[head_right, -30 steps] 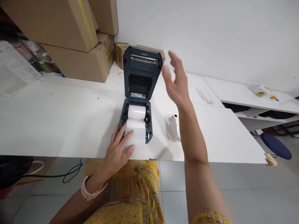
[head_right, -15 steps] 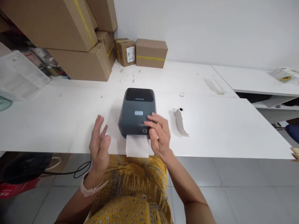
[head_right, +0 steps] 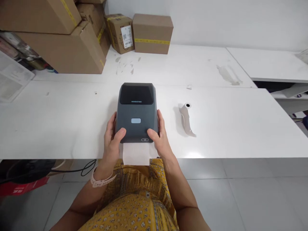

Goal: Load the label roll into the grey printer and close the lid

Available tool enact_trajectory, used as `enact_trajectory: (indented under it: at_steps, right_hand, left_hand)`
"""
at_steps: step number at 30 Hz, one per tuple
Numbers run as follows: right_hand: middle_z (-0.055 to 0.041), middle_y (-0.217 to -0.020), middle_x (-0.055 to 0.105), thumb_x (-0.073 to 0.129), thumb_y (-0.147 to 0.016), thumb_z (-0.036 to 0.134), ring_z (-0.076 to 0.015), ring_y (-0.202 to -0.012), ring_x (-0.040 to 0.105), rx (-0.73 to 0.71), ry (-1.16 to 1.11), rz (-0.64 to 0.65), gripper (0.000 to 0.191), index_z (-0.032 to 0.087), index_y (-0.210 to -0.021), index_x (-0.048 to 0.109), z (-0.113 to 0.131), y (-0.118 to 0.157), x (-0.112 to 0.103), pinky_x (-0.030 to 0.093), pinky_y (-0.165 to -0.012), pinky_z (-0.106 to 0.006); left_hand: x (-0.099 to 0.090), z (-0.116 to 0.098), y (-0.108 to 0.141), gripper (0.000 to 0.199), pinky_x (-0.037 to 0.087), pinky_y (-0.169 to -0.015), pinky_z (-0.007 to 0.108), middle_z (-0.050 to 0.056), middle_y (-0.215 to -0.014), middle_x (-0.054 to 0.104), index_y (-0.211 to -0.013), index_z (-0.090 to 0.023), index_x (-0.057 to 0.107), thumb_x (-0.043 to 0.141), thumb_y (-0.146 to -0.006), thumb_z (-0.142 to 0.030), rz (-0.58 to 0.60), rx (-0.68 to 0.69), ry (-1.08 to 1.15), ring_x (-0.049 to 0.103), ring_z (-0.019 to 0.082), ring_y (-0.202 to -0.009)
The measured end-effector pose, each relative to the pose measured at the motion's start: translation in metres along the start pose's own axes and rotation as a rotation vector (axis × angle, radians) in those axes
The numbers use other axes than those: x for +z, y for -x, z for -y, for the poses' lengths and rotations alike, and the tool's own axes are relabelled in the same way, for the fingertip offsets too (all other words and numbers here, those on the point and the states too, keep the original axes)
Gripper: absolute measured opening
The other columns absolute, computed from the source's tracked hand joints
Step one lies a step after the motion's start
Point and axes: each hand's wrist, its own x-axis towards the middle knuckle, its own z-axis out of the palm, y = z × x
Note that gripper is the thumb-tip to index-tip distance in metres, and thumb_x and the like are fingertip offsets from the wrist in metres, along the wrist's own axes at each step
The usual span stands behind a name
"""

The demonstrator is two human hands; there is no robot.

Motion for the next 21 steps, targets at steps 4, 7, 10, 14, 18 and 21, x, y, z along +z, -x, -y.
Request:
enact_trajectory:
  at_steps: [4,7,10,14,18,21]
  right_hand:
    - [-0.0048,-0.168,0.038,0.075,-0.081,0.066,-0.0339,-0.154,0.040,0.036,-0.044,-0.017,0.101,0.038,-0.163,0.023,0.003,0.003,0.002,0.038,-0.125,-0.059]
    - [-0.0068,-0.165,0.043,0.076,-0.081,0.066,-0.0354,-0.150,0.045,0.014,-0.020,-0.031,0.103,0.037,-0.163,0.022,0.010,0.002,0.004,0.038,-0.124,-0.061]
    - [-0.0077,-0.165,0.042,0.075,-0.080,0.068,-0.0355,-0.150,0.045,0.015,0.021,-0.022,0.102,0.037,-0.163,0.024,0.014,0.001,0.003,0.039,-0.123,-0.061]
    - [-0.0082,-0.168,0.039,0.071,-0.083,0.070,-0.0333,-0.153,0.040,-0.016,0.064,-0.006,0.098,0.034,-0.163,0.028,0.008,-0.001,-0.001,0.037,-0.125,-0.058]
    - [-0.0091,-0.172,0.031,0.067,-0.084,0.072,-0.0323,-0.157,0.033,-0.121,0.126,-0.036,0.094,0.031,-0.161,0.032,-0.007,-0.003,-0.003,0.034,-0.126,-0.057]
    - [-0.0094,-0.173,0.029,0.060,-0.090,0.069,-0.0307,-0.157,0.034,-0.158,0.169,-0.040,0.088,0.032,-0.163,0.028,-0.015,-0.003,-0.004,0.035,-0.126,-0.057]
  left_hand:
    - [0.003,0.012,-0.001,0.071,0.040,-0.123,0.051,0.008,-0.160,0.048,-0.152,-0.032,0.048,0.074,-0.088,-0.049,-0.038,0.073,0.011,0.043,0.034,-0.150]
    - [0.003,0.016,-0.005,0.072,0.040,-0.122,0.051,0.008,-0.159,0.050,-0.151,-0.031,0.049,0.075,-0.086,-0.052,-0.055,0.114,-0.001,0.044,0.034,-0.149]
    - [-0.003,0.017,-0.001,0.074,0.042,-0.120,0.049,0.009,-0.159,0.048,-0.153,-0.032,0.044,0.073,-0.088,-0.052,-0.010,0.108,-0.049,0.045,0.033,-0.148]
    - [-0.019,0.022,0.030,0.063,0.050,-0.103,0.037,0.008,-0.145,0.057,-0.144,-0.033,0.050,0.075,-0.088,-0.045,-0.174,0.220,-0.150,0.057,0.024,-0.130]
    - [-0.023,0.015,0.067,0.029,0.043,-0.061,0.025,-0.002,-0.072,0.055,-0.082,-0.021,0.064,0.062,-0.095,-0.047,-0.051,0.029,-0.151,0.050,0.012,-0.064]
    - [-0.016,0.002,0.073,0.048,0.035,-0.055,0.027,-0.003,-0.058,0.042,-0.061,-0.020,0.050,0.063,-0.090,-0.055,0.238,-0.320,-0.168,0.038,0.011,-0.056]
